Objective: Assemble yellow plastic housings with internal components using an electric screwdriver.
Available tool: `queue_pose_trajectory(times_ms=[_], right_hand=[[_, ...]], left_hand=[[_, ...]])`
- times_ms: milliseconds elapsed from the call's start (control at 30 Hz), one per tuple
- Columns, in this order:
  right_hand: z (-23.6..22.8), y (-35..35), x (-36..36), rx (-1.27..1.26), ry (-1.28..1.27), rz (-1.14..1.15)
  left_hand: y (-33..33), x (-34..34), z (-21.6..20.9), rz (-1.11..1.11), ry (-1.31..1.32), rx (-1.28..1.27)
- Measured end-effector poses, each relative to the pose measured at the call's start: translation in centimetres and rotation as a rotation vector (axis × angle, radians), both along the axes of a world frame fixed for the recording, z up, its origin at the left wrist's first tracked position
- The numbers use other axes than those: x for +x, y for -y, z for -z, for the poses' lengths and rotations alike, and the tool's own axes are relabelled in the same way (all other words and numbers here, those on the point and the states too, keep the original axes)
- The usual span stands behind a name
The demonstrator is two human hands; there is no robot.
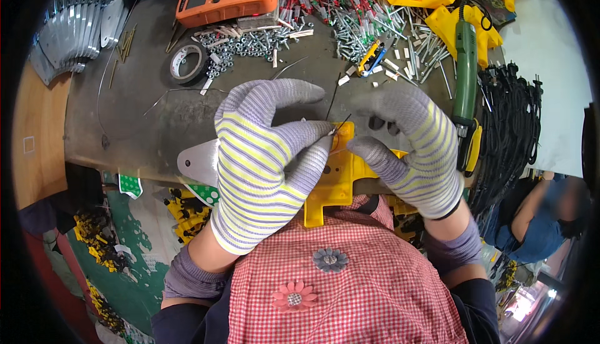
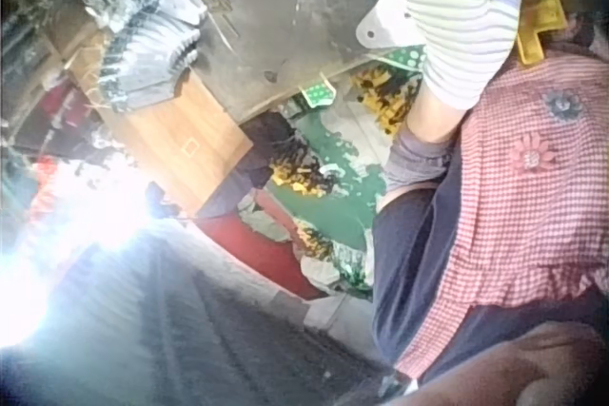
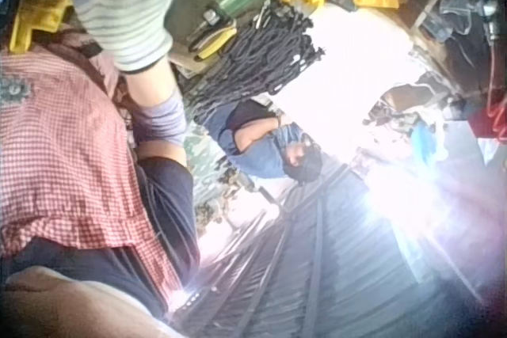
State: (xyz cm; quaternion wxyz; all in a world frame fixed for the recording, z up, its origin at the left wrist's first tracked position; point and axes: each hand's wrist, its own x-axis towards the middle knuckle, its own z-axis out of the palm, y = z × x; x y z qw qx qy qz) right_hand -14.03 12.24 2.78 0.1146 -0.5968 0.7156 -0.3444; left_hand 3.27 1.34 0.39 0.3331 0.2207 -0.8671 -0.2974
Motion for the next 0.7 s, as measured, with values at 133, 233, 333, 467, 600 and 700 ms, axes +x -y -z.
queue_pose_trajectory(times_ms=[133, 233, 333, 467, 600, 700], right_hand=[[-0.8, 1.2, -1.1, 0.019, 0.016, -0.242], [0.2, 1.0, -2.0, 0.164, 0.172, -0.421], [0.3, 1.4, -2.6, 0.203, 0.164, -0.56], [-2.3, 0.4, -2.1, 0.378, 0.186, -0.351], [-1.7, 1.1, -2.6, 0.011, -0.533, -0.484], [-1.3, 0.6, -1.9, -0.03, -0.657, -0.478]], left_hand=[[-0.3, 0.2, -1.1, -0.008, 0.183, -0.314], [-0.8, 0.0, -0.6, 0.015, 0.12, -0.375], [-0.8, 0.2, 0.2, -0.013, 0.099, -0.368], [0.1, -0.1, 0.0, 0.027, 0.056, -0.211], [0.7, 0.1, 0.8, 0.137, -0.028, -0.019], [0.6, 0.1, 0.7, 0.123, -0.028, -0.01]])
